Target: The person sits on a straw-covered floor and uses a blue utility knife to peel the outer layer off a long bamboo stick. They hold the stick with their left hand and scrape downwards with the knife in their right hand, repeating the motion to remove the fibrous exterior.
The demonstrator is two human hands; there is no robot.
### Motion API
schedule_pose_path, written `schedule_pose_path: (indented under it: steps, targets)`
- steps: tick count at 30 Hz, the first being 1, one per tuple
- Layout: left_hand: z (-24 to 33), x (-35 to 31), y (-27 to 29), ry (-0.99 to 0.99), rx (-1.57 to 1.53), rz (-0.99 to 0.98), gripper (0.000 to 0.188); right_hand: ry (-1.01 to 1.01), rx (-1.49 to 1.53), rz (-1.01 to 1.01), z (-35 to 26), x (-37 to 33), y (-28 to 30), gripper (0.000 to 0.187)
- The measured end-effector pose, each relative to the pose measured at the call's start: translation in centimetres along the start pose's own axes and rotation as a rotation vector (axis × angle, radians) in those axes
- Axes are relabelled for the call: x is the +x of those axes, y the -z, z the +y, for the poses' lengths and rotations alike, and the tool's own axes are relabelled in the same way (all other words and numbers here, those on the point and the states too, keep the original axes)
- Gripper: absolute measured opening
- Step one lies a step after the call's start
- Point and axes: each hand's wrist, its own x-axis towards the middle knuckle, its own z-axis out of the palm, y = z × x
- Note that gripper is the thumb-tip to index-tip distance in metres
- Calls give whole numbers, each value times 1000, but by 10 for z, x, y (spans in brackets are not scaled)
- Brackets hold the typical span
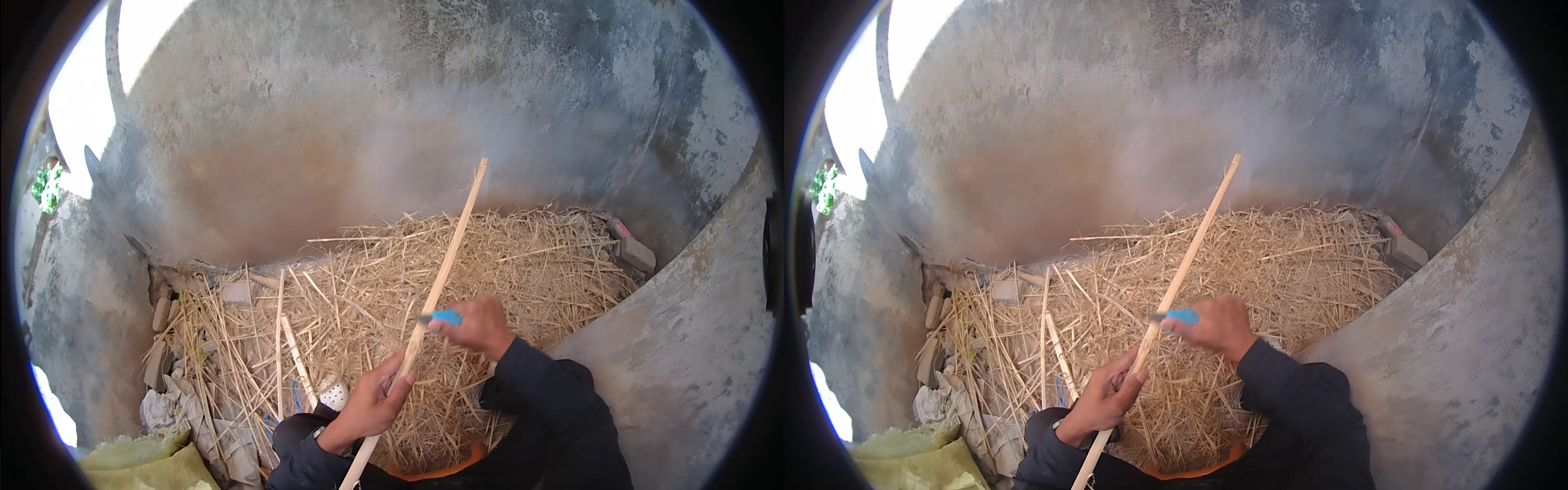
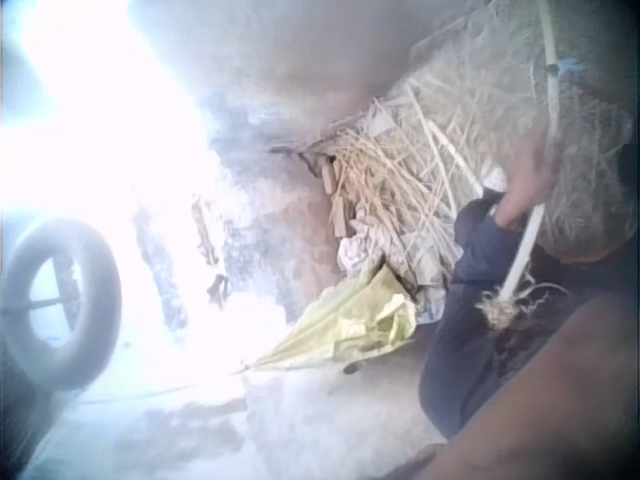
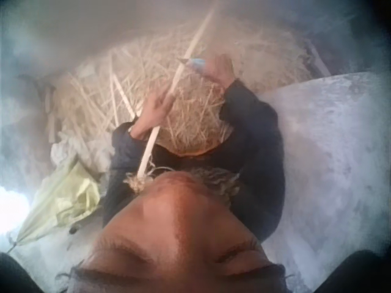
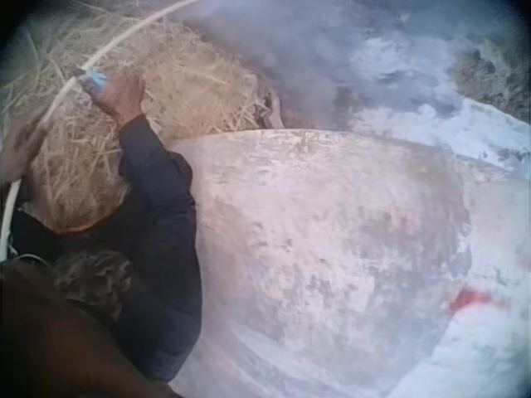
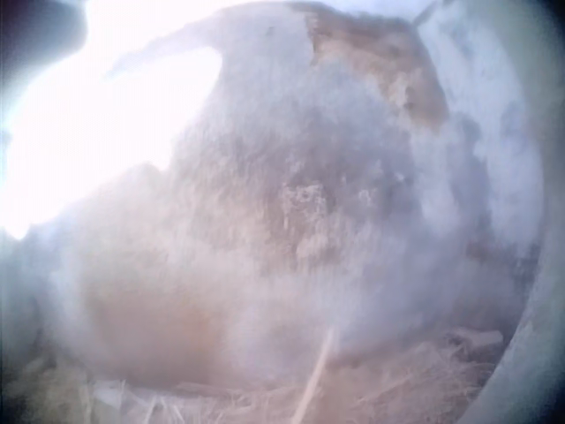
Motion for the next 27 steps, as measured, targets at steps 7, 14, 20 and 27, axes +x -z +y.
schedule_pose_path:
  steps: [7, 14, 20, 27]
  targets:
    - [3, -12, 4, 21, -131, -17, 45, 34, 61, 18, -17, -15, -9, 74]
    - [2, -15, -3, -19, -22, 15, 47, -73, -72, 111, 20, 8, 2, 75]
    - [-8, -16, -11, -111, 15, 44, 48, 16, -225, 194, 42, 21, 11, 76]
    - [6, -42, -18, 75, 0, -68, 50, -298, -202, 319, 99, 31, 21, 81]
